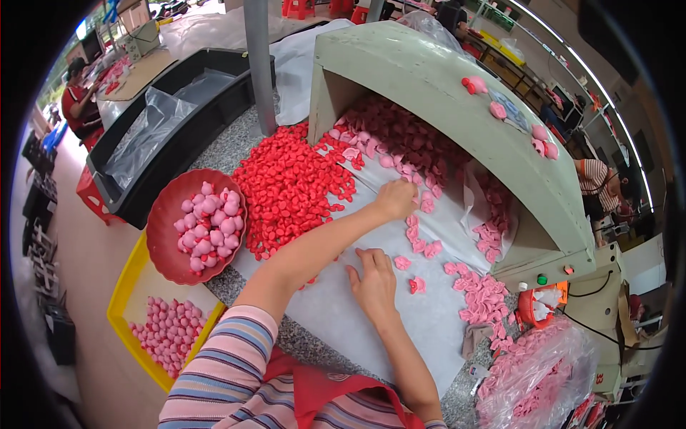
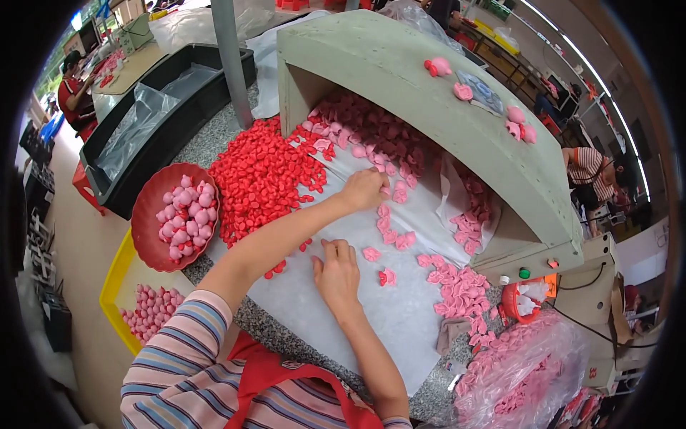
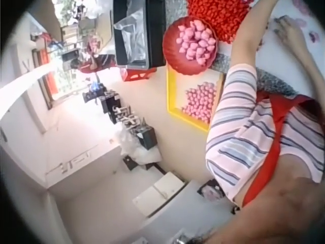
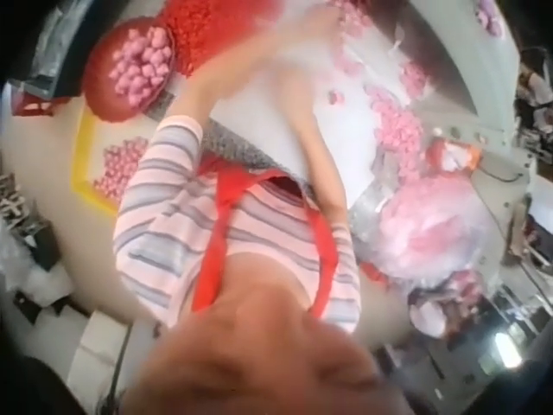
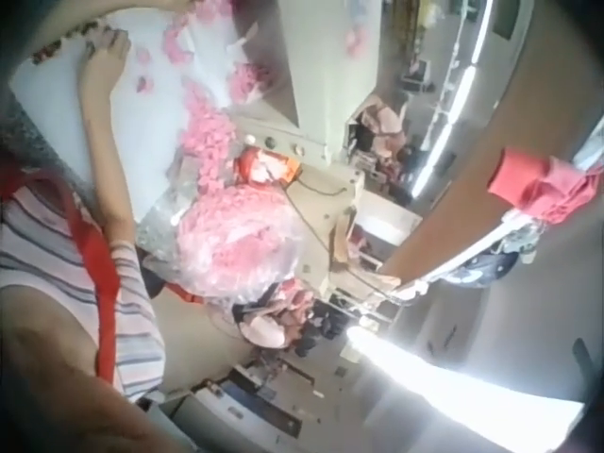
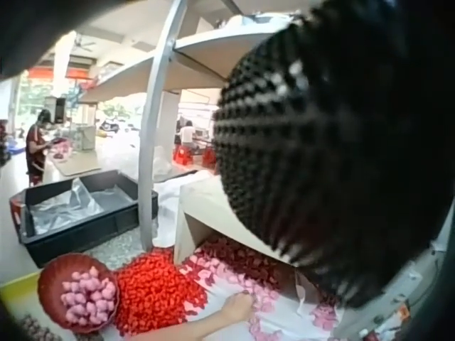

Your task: Assemble small pink plastic toy components at a factory workbench.

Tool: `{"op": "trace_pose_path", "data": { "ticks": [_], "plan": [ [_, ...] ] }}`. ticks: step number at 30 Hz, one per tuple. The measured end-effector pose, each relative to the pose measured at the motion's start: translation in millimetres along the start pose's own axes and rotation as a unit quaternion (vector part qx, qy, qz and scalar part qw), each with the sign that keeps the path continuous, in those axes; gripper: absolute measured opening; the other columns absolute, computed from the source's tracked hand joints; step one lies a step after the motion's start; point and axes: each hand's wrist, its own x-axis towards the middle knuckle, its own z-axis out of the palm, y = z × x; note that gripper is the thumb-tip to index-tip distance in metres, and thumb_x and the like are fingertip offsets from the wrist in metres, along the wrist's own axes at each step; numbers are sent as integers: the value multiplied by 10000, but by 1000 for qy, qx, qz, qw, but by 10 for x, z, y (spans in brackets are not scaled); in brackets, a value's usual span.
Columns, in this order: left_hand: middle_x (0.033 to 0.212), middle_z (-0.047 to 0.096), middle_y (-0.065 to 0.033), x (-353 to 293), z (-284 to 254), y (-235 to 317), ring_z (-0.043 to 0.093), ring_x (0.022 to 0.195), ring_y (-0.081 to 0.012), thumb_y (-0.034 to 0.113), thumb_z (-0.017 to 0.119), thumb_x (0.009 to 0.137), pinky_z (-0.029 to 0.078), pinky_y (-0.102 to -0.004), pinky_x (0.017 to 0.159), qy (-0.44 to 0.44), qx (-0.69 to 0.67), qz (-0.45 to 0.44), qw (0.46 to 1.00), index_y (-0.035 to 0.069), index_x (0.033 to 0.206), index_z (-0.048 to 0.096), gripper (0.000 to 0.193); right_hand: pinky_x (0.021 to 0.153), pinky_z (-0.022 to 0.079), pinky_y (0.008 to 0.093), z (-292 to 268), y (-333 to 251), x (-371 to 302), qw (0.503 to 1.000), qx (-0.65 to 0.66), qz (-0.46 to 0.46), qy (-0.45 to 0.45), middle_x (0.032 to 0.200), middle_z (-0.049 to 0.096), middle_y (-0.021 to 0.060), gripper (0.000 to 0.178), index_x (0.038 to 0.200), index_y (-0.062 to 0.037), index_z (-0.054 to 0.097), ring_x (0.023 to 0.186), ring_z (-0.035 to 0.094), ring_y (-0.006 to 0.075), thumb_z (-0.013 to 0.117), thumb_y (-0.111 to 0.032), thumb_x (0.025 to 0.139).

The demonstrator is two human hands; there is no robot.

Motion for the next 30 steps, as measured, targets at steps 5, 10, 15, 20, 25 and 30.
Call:
{"op": "trace_pose_path", "data": {
  "ticks": [5,10,15,20,25,30],
  "plan": [
    [785,626,-103,-5,-407,-93,618,735,-277,108,610,736,510,-384,679,-13,-298,-160,941,48,979,603,250,729,455,366,124,-42,131,999,34,-7,-9,900,551,103,297,937,-9,598,860,539,281,693,-67,661],
    [1056,536,-100,-652,-868,180,566,911,-219,107,534,848,463,-335,878,-49,-829,-224,510,29,1225,445,395,703,468,378,330,-18,187,998,53,-30,-32,847,576,109,241,918,-23,614,780,565,287,671,-54,685],
    [1163,515,-141,-1501,-1052,451,548,1038,-265,109,503,880,457,-353,920,-57,-864,-194,461,16,1271,377,421,569,499,307,12,172,95,951,263,165,-1,798,630,89,208,942,-12,608,623,610,201,649,-110,764],
    [1242,470,-181,-1754,-1045,737,536,1076,-278,99,507,878,470,-335,908,-75,-861,-196,464,19,1325,302,498,623,509,252,-877,201,-124,753,600,269,-14,888,635,85,178,970,5,598,717,624,147,613,-91,821],
    [1242,475,-176,-1790,-1086,1053,547,1061,-271,49,511,869,479,-329,891,-84,-784,-202,581,5,1293,371,449,658,508,248,-1192,27,-270,683,694,228,-11,900,629,92,208,1006,24,584,724,621,147,615,-28,808],
    [1210,500,-174,-1832,-1085,1259,556,1026,-226,8,524,852,505,-329,836,-25,-639,-107,761,-21,1199,492,350,618,508,244,-1278,-107,-362,809,556,180,55,824,630,88,186,961,39,602,675,606,132,626,-20,786]
  ]
}}
